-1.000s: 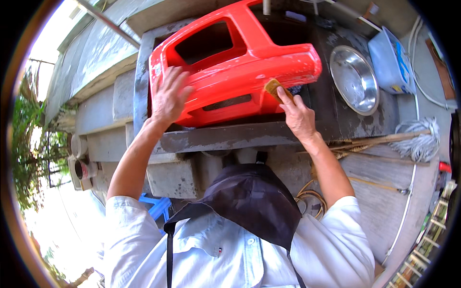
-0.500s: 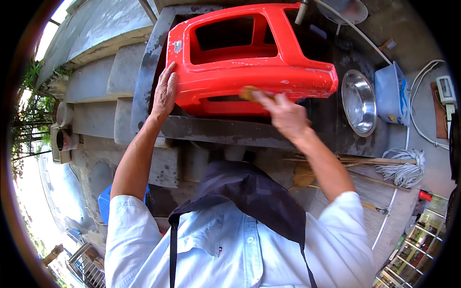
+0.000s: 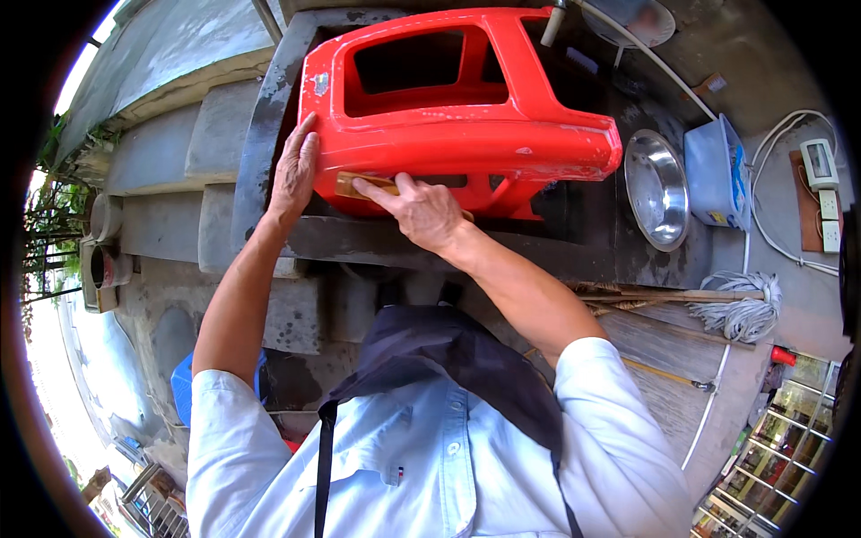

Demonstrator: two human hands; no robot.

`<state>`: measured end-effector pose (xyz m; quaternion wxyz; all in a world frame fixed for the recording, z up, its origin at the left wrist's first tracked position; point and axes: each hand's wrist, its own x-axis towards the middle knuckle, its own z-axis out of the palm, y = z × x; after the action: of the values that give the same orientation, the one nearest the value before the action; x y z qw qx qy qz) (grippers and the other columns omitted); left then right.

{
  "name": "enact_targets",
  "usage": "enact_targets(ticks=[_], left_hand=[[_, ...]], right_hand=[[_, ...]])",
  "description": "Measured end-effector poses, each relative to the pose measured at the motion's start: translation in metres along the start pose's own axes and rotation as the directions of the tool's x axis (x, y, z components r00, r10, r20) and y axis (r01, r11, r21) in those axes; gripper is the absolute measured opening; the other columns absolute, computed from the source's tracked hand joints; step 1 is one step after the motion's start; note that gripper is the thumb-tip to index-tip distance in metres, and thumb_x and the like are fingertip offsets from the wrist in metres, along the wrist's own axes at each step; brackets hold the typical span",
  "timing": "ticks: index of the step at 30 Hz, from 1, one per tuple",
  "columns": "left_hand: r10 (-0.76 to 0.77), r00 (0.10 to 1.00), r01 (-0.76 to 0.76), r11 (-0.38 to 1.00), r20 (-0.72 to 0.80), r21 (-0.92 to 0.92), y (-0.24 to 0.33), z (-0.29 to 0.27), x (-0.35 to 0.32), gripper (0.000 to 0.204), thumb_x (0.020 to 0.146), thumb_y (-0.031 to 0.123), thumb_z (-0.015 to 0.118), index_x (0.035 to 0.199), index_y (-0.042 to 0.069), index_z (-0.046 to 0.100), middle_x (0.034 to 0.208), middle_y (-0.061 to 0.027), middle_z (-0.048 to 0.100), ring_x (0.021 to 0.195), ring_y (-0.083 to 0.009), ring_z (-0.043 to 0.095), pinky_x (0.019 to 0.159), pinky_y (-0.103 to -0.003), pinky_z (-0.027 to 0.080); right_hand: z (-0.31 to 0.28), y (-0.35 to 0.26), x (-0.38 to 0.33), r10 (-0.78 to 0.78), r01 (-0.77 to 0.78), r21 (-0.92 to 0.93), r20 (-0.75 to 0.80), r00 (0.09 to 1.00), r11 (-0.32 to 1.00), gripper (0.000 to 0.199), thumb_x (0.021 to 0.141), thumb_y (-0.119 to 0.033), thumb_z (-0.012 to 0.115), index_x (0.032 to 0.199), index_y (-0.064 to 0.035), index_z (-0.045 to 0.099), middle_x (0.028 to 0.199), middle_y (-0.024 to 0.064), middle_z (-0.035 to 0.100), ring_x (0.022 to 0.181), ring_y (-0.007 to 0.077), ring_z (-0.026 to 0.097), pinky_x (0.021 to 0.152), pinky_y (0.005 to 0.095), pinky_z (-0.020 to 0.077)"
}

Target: The person scrubs a blue plastic stool with a steel wool pad under running water, then sets it aside. They pick up a red plastic stool and scrub it thoroughly with a brush under running water, rotating it to clean multiple sides.

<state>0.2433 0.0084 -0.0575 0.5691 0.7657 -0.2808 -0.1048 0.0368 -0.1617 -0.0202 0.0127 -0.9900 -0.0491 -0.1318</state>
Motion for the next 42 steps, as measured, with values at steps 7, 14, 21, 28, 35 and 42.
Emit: enact_targets(ticks=[7, 14, 21, 28, 35, 42], left_hand=[[0.000, 0.997, 0.002, 1.000, -0.073, 0.017, -0.006, 0.010, -0.011, 0.045, 0.106, 0.026, 0.053, 0.146, 0.005, 0.053, 0.151, -0.0204, 0.049, 0.143, -0.0298, 0.044, 0.118, -0.035, 0.033], [-0.084, 0.990, 0.061, 0.980, -0.113, -0.192, 0.007, 0.013, -0.018, 0.060, 0.110, 0.037, 0.044, 0.159, 0.004, 0.031, 0.161, -0.0170, 0.037, 0.150, -0.0250, 0.032, 0.122, -0.033, 0.024], [-0.213, 0.964, 0.112, 0.869, -0.160, -0.482, 0.000, 0.028, -0.018, 0.058, 0.111, 0.032, 0.042, 0.160, 0.003, 0.029, 0.161, -0.0131, 0.037, 0.145, -0.0187, 0.038, 0.120, -0.030, 0.028], [-0.158, 0.956, 0.063, 0.935, -0.249, -0.350, 0.001, 0.036, -0.017, 0.057, 0.111, 0.030, 0.042, 0.155, -0.005, 0.033, 0.157, -0.0180, 0.043, 0.144, -0.0230, 0.041, 0.118, -0.032, 0.033], [-0.163, 0.947, 0.041, 0.915, -0.276, -0.401, -0.004, 0.057, -0.062, 0.088, 0.094, 0.032, 0.075, 0.155, -0.003, 0.024, 0.150, -0.0248, 0.042, 0.138, -0.0342, 0.045, 0.114, -0.041, 0.039], [-0.026, 0.896, 0.054, 0.997, -0.443, 0.051, -0.003, 0.076, -0.070, 0.111, 0.069, 0.020, 0.094, 0.150, 0.005, 0.020, 0.140, -0.0186, 0.046, 0.127, -0.0310, 0.052, 0.106, -0.041, 0.045]], right_hand=[[-0.066, 0.107, -0.121, 0.290, -0.271, -0.186, 0.083, 0.953, 0.944, 0.059, 0.096, -0.012, 0.056, 0.149, -0.0360, 0.050, 0.091, 0.0075, 0.062, 0.066, 0.0304, 0.069, 0.054, 0.0437, 0.0594], [-0.091, 0.114, -0.138, 0.381, -0.381, 0.004, -0.027, 0.924, 0.925, 0.063, 0.097, -0.024, 0.065, 0.155, -0.0330, 0.042, 0.088, 0.0097, 0.058, 0.072, 0.0371, 0.066, 0.061, 0.0483, 0.0559], [-0.064, 0.008, 0.075, 0.159, -0.230, 0.195, 0.325, 0.932, 0.953, 0.056, 0.101, -0.025, 0.054, 0.155, -0.0216, 0.041, 0.083, 0.0226, 0.066, 0.075, 0.0415, 0.068, 0.069, 0.0534, 0.0531], [-0.116, 0.083, 0.029, 0.306, -0.381, 0.035, 0.532, 0.790, 0.924, 0.057, 0.102, -0.025, 0.052, 0.157, -0.0248, 0.038, 0.083, 0.0236, 0.068, 0.069, 0.0388, 0.069, 0.067, 0.0556, 0.0491], [-0.174, 0.203, -0.170, 0.675, -0.658, 0.326, 0.078, 0.734, 0.679, 0.066, 0.100, -0.021, 0.061, 0.158, -0.0091, 0.032, 0.139, 0.0205, 0.060, 0.116, 0.0340, 0.064, 0.102, 0.0381, 0.0483], [-0.092, 0.187, -0.176, 0.922, -0.445, 0.894, 0.219, 0.320, -0.057, 0.046, 0.102, -0.049, 0.059, 0.120, -0.0080, 0.051, 0.090, 0.0046, 0.061, 0.044, 0.0058, 0.044, 0.034, 0.0218, 0.0323]])
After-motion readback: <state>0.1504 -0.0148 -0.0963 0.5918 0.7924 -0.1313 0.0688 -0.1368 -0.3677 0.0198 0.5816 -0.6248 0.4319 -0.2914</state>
